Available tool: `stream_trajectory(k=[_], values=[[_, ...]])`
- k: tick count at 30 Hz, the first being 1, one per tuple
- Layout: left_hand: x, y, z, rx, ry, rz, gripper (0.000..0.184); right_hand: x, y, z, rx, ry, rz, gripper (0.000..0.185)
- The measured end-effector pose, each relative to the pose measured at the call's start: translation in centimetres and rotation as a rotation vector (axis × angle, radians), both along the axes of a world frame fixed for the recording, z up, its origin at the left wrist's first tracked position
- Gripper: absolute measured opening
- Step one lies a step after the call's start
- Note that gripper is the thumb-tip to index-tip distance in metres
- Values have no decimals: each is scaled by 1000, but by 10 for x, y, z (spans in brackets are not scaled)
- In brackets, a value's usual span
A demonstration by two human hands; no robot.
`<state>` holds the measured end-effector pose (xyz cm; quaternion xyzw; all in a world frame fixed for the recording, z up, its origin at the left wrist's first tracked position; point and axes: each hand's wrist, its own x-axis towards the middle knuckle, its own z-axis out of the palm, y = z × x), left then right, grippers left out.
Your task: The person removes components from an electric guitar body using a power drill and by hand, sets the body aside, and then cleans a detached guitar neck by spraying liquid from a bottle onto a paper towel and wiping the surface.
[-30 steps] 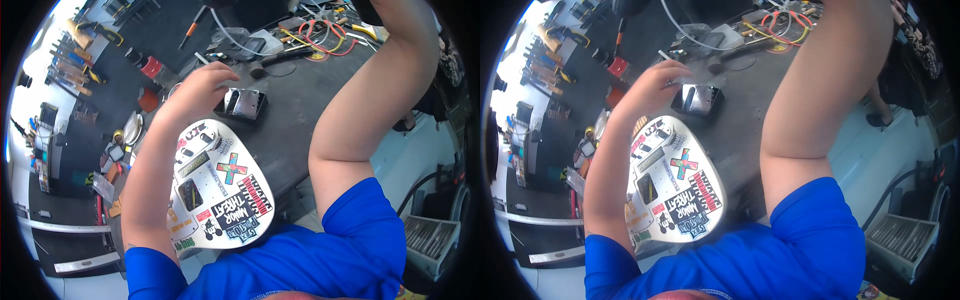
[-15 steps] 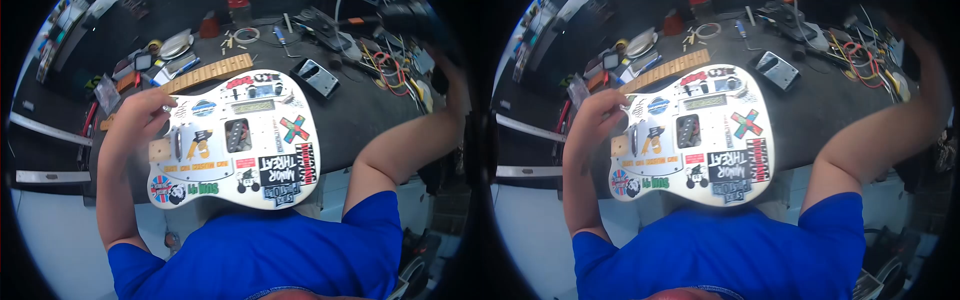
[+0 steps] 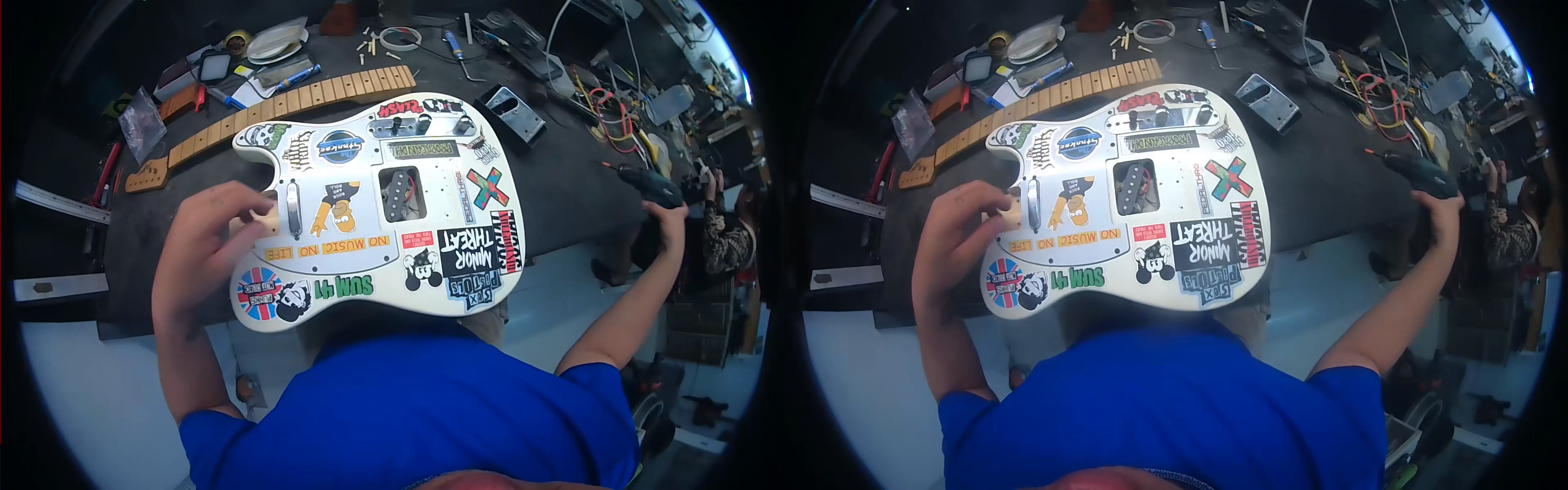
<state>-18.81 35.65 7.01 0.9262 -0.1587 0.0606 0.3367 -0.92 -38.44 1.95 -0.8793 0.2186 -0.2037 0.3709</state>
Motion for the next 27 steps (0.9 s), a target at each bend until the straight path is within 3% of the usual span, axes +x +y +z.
stream_trajectory(k=[4, 6, 9, 12, 14, 17, 19, 21, 25, 27], values=[[39, -56, 7, 116, 17, -117, 15, -1, 23, -7, 222, 226, 19, 124], [62, -77, -11, 300, -113, -195, 14, 8, 26, -18, 208, 315, 3, 122], [78, -107, -13, 432, -13, -154, 14, 21, 34, -29, 115, 420, -44, 120], [80, -116, -13, 471, -35, -115, 14, 24, 33, -28, -182, 469, -56, 108], [79, -122, -10, 464, 68, -79, 13, 14, 63, -7, -591, 637, -150, 101], [77, -121, -14, 438, 74, -56, 14, -22, 147, 25, -782, 225, -169, 85], [77, -119, -17, 399, 88, -32, 13, -34, 189, 30, -456, -185, 270, 69], [78, -118, -19, 362, 94, -29, 12, -49, 255, 31, -236, -313, 624, 57], [81, -121, -28, 361, 102, -2, 8, -54, 342, 8, -354, -221, 1121, 42], [82, -123, -34, 402, 77, 32, 7, -55, 369, 1, -337, -141, 1219, 36]])
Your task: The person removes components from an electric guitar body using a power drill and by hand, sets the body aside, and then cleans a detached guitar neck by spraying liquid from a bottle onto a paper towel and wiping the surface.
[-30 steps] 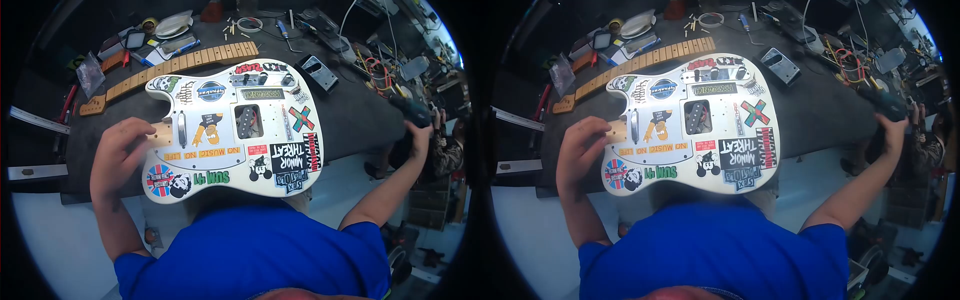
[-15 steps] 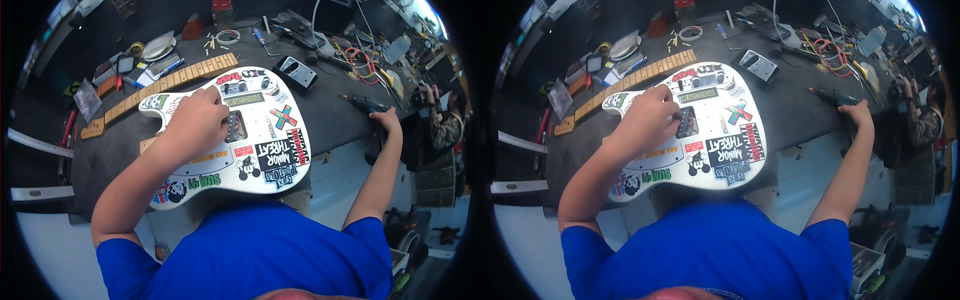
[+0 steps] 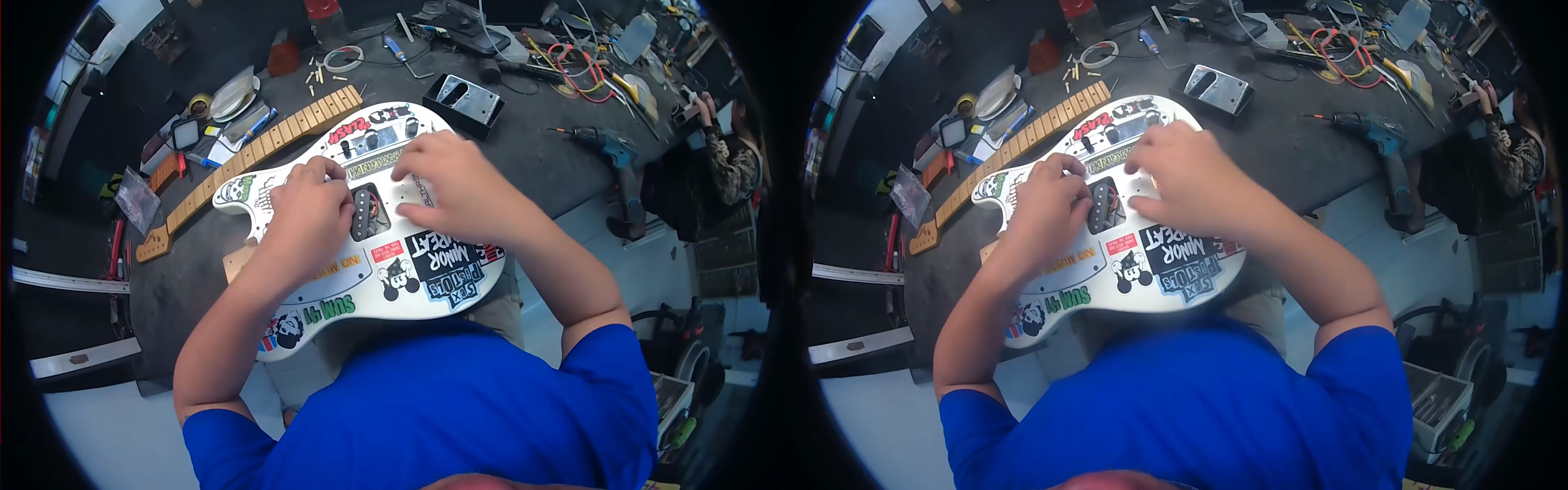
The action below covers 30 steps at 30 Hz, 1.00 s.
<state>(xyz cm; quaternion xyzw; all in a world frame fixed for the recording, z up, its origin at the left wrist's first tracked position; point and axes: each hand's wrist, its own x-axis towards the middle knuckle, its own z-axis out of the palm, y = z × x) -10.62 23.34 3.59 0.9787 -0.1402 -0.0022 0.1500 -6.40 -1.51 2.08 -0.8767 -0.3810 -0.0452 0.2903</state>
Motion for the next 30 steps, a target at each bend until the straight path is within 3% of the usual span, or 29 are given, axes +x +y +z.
stream_trajectory(k=[3, 7, 10, 14, 17, 20, 24, 30], values=[[-5, 1, -4, -49, -126, -23, 10, 4, 26, -5, -36, 27, -4, 30], [7, 15, -1, -492, -195, -41, 4, 8, 41, -4, -55, 2, 25, 30], [10, 22, 16, -824, 192, 156, 2, 12, 47, -8, -41, 6, 110, 28], [20, 33, -1, -1035, 293, 146, 10, 24, 48, -11, -31, 3, 219, 23], [15, 25, 12, -895, 321, 154, 14, 24, 49, -17, 41, 14, 174, 20], [12, 18, 27, -385, 307, 32, 17, 23, 47, -17, 75, 34, 50, 22], [4, 1, 15, 25, -32, -40, 18, 24, 40, -23, 80, 95, 35, 22], [0, -7, 18, 71, 36, -31, 20, 22, 44, -27, 124, 76, 29, 8]])
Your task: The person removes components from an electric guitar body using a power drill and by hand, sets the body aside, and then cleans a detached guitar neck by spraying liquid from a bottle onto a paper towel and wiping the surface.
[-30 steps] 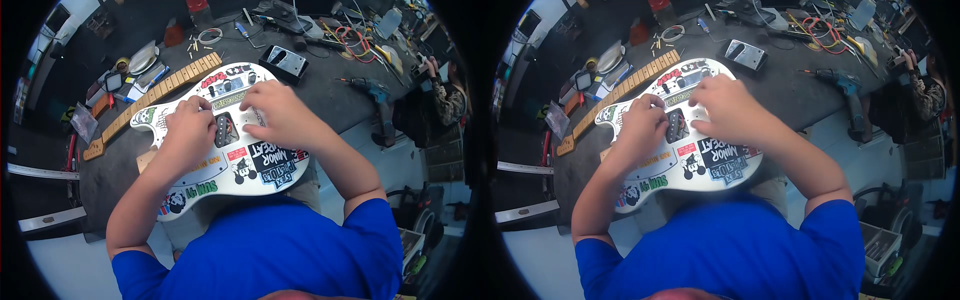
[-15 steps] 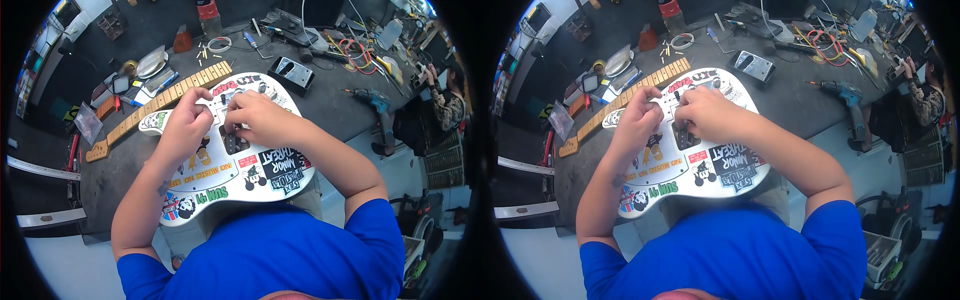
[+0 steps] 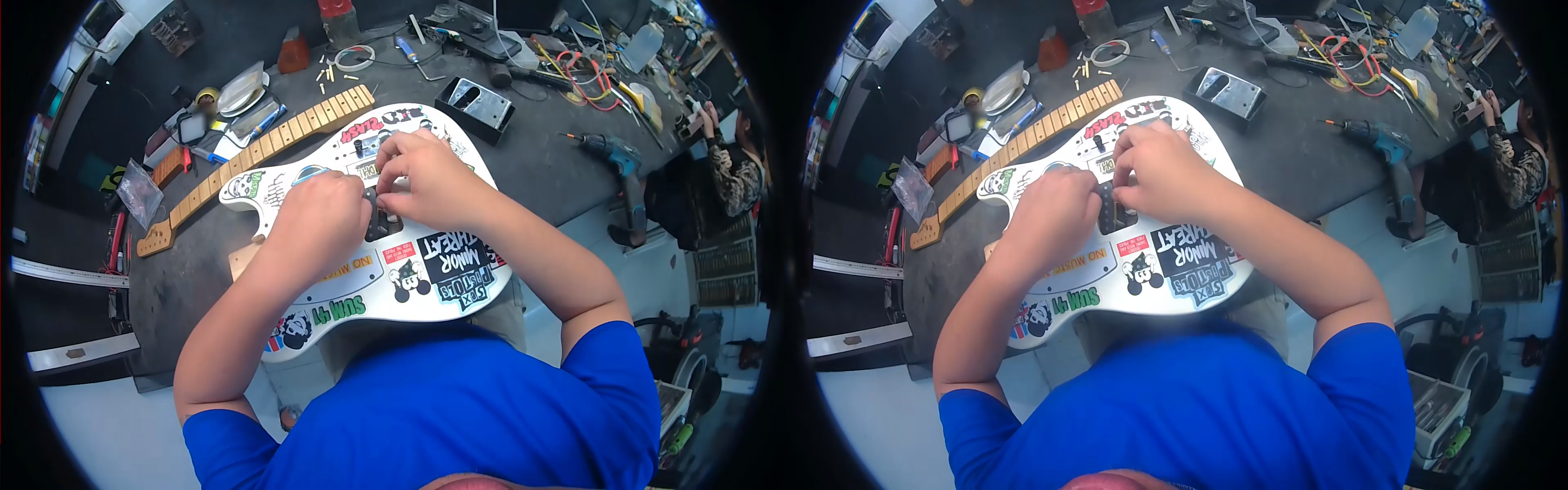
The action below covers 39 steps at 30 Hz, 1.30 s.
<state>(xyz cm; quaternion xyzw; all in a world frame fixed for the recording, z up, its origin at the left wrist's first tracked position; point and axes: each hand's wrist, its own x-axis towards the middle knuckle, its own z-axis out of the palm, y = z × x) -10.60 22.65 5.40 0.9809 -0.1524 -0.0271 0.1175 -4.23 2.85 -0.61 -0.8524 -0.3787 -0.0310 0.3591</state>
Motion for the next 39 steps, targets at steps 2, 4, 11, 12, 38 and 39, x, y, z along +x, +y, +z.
stream_trajectory(k=[2, 4, 11, 12, 38, 39], values=[[1, 0, -4, -12, -20, 5, 20, 3, -1, -3, 17, 38, 3, 8], [3, 1, -8, -18, -34, 6, 20, 3, -1, -5, 20, 52, -10, 10], [6, 3, -11, -79, -68, 23, 19, -12, 4, 10, -39, -16, -104, 10], [7, 5, -11, -109, -83, 33, 19, -15, 5, 10, -45, -24, -123, 9], [7, 17, -5, -299, 73, -168, 27, 4, 5, -4, 260, -73, -87, 14], [5, 18, -4, -310, 77, -221, 28, 9, 1, -2, 326, 40, -83, 15]])
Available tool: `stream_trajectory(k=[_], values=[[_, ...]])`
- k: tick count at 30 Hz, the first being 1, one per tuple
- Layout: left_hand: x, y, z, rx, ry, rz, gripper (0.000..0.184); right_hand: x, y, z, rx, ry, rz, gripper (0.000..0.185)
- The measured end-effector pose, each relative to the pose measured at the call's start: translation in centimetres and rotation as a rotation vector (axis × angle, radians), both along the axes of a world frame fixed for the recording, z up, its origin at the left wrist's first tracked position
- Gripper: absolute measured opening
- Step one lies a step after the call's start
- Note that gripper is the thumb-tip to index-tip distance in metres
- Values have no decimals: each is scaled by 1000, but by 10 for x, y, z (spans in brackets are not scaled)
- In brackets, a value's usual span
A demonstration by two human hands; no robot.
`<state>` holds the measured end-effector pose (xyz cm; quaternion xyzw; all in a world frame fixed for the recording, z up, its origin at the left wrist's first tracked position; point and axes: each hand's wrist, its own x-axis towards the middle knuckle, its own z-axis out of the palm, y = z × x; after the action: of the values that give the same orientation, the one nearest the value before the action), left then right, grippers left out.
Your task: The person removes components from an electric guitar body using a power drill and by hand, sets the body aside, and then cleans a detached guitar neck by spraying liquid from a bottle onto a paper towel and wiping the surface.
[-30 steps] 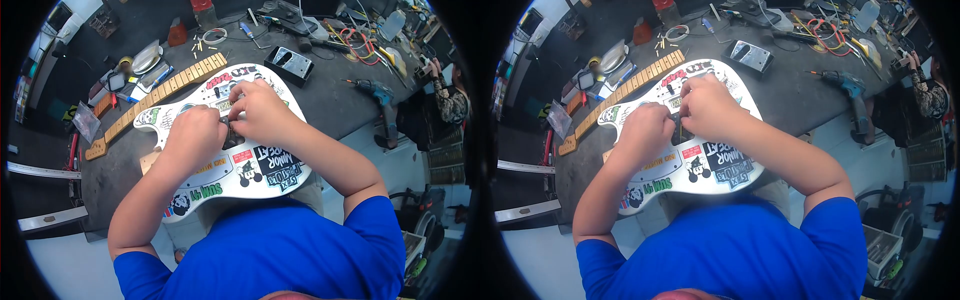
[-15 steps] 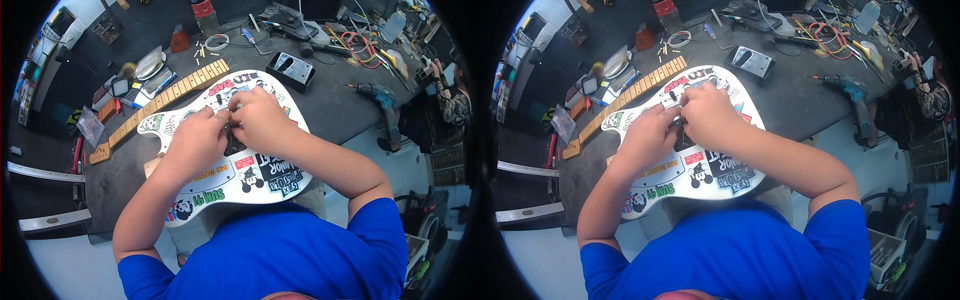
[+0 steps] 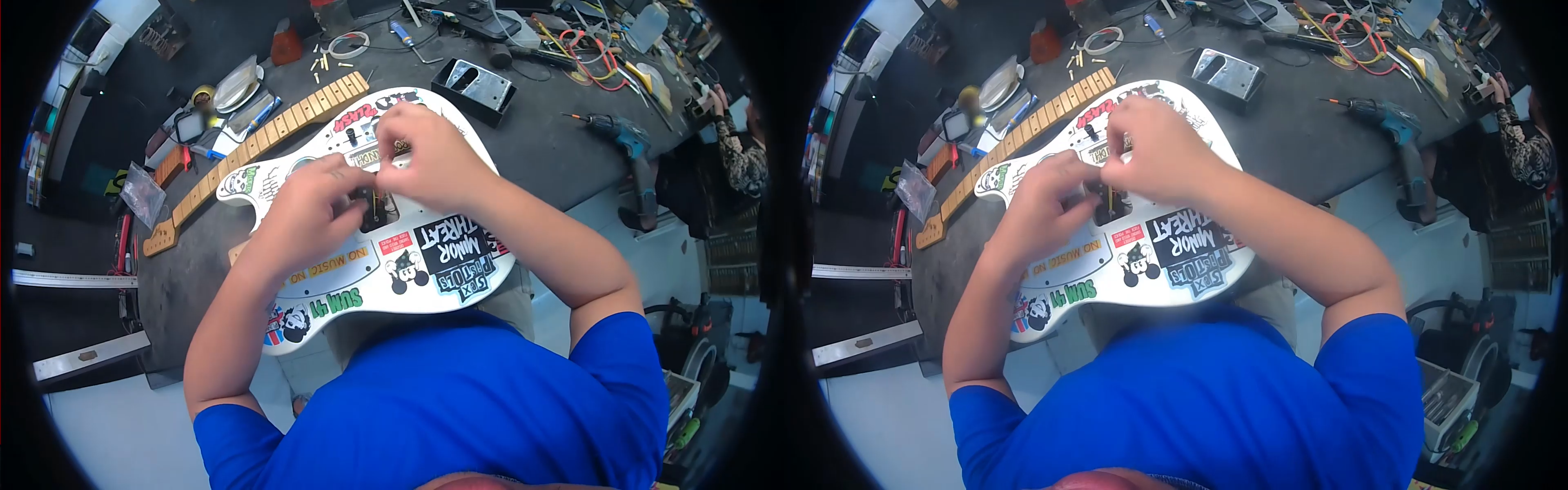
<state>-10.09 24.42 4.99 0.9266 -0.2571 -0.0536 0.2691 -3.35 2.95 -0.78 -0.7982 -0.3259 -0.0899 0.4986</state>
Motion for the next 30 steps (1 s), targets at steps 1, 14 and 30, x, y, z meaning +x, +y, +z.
stream_trajectory(k=[1, 14, 30], values=[[-2, 0, 0, -12, -4, -54, 29, 4, -4, 1, 72, 107, 19, 16], [5, -14, 2, 137, -41, -220, 11, 19, -17, -7, 251, 298, 22, 12], [125, -71, 31, -221, 291, 226, 24, 107, -126, 15, -106, 203, -366, 25]])
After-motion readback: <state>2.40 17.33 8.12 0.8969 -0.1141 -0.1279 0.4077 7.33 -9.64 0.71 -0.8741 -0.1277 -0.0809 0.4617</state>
